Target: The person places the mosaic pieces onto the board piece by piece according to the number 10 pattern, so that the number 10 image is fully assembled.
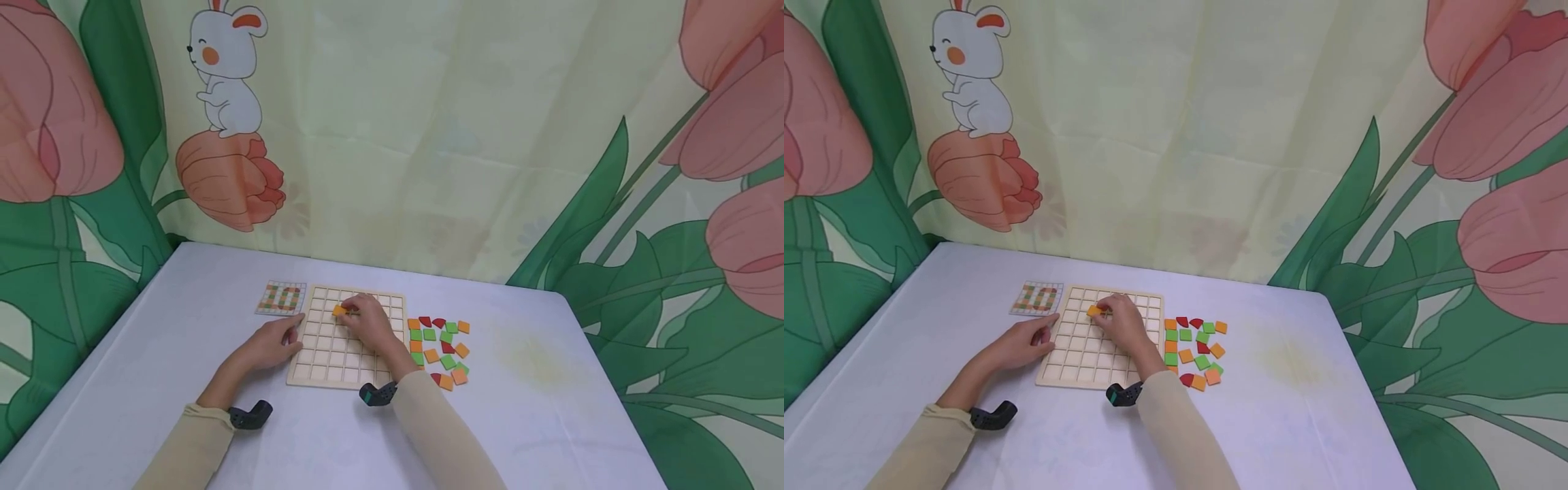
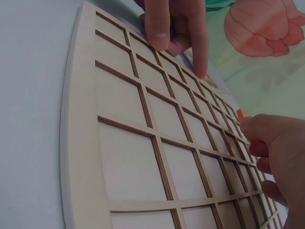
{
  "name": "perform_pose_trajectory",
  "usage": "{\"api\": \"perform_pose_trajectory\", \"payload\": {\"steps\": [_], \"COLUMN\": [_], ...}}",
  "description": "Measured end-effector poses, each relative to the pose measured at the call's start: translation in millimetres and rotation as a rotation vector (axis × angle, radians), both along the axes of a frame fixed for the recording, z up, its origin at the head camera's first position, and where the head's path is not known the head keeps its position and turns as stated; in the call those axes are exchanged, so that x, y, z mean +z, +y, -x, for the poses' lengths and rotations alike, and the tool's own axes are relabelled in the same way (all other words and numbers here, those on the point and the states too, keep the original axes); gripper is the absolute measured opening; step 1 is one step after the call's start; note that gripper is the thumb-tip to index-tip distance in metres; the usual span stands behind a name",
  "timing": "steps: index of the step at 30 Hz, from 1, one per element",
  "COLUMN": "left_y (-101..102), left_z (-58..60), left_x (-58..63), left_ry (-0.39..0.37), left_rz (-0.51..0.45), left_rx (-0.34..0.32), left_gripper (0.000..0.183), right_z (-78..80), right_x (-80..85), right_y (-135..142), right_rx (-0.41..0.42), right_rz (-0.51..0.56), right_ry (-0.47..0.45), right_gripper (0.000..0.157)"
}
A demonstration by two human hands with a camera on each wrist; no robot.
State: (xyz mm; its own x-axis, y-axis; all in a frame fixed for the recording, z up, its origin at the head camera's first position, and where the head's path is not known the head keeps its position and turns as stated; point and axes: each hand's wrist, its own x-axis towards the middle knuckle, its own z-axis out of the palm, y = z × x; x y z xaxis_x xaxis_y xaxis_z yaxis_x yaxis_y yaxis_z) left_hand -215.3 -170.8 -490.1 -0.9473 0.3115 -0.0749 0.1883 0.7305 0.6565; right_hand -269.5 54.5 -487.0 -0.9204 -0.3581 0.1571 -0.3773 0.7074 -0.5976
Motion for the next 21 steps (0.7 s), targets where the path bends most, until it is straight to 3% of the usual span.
{"api": "perform_pose_trajectory", "payload": {"steps": [21], "left_y": [-1], "left_z": [0.6], "left_x": [1.3], "left_ry": [-0.001], "left_rz": [-0.001], "left_rx": [-0.01], "left_gripper": [0.064], "right_z": [7.7], "right_x": [-5.0], "right_y": [-17], "right_rx": [-0.05], "right_rz": [-0.101], "right_ry": [0.024], "right_gripper": [0.025]}}
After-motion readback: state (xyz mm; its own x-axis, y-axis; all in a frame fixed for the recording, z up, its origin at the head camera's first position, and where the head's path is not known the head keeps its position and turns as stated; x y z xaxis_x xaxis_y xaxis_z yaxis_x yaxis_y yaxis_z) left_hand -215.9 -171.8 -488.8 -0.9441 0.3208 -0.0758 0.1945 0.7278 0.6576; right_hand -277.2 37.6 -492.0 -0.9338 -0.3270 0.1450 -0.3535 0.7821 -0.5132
